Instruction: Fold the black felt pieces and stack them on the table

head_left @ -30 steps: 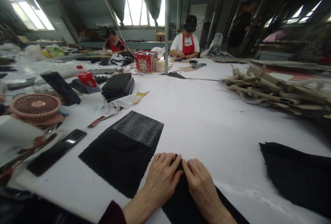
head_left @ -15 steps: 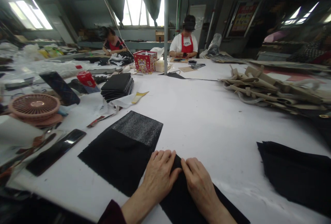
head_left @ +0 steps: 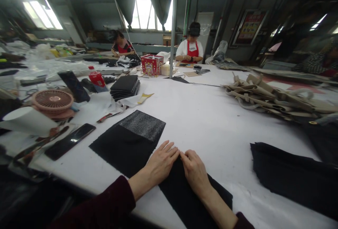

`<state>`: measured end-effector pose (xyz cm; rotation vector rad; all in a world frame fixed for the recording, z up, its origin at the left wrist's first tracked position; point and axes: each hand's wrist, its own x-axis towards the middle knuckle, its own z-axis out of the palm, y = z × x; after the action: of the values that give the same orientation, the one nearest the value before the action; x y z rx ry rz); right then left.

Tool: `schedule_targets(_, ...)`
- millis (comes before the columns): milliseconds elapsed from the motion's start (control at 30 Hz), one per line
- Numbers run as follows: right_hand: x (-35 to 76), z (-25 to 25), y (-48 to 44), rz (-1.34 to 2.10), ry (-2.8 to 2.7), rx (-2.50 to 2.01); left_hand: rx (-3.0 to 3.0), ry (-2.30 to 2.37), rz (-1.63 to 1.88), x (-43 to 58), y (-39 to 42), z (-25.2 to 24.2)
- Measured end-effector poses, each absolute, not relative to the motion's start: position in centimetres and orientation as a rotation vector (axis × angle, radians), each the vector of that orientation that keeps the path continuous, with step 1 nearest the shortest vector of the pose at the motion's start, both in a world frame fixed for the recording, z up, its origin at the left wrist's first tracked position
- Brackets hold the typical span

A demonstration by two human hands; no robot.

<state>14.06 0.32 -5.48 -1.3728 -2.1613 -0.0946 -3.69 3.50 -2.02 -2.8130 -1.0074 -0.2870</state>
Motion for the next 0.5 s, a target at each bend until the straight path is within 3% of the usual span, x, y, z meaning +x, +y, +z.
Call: schedule_targets(500, 16.4, -5.8, -1.5, -0.115, -2.133, -1.385, -2.800, -0.928, -0.108, -3.6, 3.8, -1.2)
